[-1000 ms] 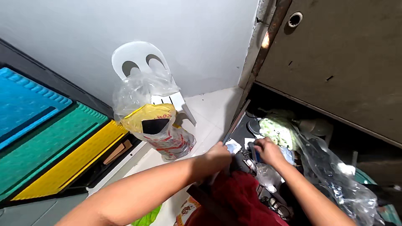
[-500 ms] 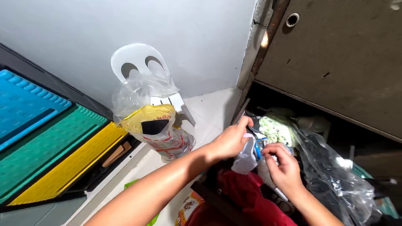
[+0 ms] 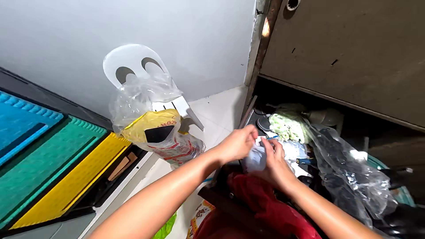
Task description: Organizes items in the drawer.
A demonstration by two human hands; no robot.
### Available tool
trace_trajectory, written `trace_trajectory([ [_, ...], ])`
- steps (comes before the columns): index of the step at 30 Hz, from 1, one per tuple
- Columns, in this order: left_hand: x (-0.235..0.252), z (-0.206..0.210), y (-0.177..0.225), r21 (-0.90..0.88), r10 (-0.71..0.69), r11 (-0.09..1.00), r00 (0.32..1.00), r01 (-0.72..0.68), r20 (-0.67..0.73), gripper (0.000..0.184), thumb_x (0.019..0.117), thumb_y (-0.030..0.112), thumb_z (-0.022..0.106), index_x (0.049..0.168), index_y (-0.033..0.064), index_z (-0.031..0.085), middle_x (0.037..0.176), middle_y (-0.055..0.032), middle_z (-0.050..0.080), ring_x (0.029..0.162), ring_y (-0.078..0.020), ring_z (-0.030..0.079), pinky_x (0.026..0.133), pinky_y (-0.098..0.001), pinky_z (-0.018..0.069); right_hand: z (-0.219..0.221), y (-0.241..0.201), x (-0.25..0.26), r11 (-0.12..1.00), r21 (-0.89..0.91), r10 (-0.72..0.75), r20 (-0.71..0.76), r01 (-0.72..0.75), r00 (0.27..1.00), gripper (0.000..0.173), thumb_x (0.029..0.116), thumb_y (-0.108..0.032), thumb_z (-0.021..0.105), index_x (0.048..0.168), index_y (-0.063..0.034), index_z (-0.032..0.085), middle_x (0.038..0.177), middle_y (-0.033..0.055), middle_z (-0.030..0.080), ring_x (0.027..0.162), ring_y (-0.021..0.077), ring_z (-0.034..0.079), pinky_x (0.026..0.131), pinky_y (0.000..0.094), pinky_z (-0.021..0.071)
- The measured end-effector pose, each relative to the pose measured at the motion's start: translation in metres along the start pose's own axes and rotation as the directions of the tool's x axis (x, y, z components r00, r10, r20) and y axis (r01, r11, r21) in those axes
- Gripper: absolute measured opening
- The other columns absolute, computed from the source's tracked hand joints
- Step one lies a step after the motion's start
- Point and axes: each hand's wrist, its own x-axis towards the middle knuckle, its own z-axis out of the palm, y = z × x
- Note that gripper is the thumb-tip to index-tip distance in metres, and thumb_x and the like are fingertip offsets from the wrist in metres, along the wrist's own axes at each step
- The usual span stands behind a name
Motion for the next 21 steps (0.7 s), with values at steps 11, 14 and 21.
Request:
trace_trajectory([
  [11, 0.035, -0.007, 0.027, -0.507, -0.088, 0.861, 0.992, 0.032, -0.087, 0.053, 0.1061, 0.033, 0.055, 0.145, -0.0001, 0.042, 0.13, -0.0202, 0.06, 0.111, -0.0265, 0.062, 0.093, -0.0452, 0.0521, -0.092, -0.019, 0.059, 0.897, 0.443, 0.11, -0.199, -0.011, 0.974, 0.014, 0.0967, 0.003, 0.061, 0.108, 0.0005, 0.067, 0.093, 0.0024, 0.07, 0.079, 0.002, 0.065, 0.076, 0.0262, 0.0566],
  [14, 0.055, 0.005, 0.041, -0.704, -0.155, 0.709, 0.984, 0.049, -0.088, 0.048, 0.1032, 0.021, 0.062, 0.144, 0.0017, 0.044, 0.12, -0.0168, 0.064, 0.1, -0.0194, 0.065, 0.087, -0.0363, 0.0555, -0.088, -0.023, 0.062, 0.829, 0.558, 0.052, -0.149, 0.041, 0.987, 0.02, 0.0918, 0.006, 0.064, 0.11, -0.0004, 0.063, 0.091, -0.0004, 0.069, 0.079, 0.0008, 0.065, 0.075, 0.0229, 0.0569],
  [21, 0.026, -0.015, 0.042, -0.817, -0.242, 0.576, 0.948, -0.03, -0.206, 0.019, 0.1013, -0.003, 0.052, 0.12, -0.0011, 0.056, 0.097, -0.0063, 0.065, 0.077, -0.0083, 0.064, 0.069, -0.0229, 0.0562, -0.062, 0.028, 0.074, 0.558, 0.772, 0.302, 0.152, -0.303, 0.941, 0.026, 0.1114, -0.017, 0.038, 0.121, -0.0042, 0.059, 0.09, -0.0004, 0.065, 0.073, 0.0053, 0.064, 0.067, 0.0256, 0.0568],
])
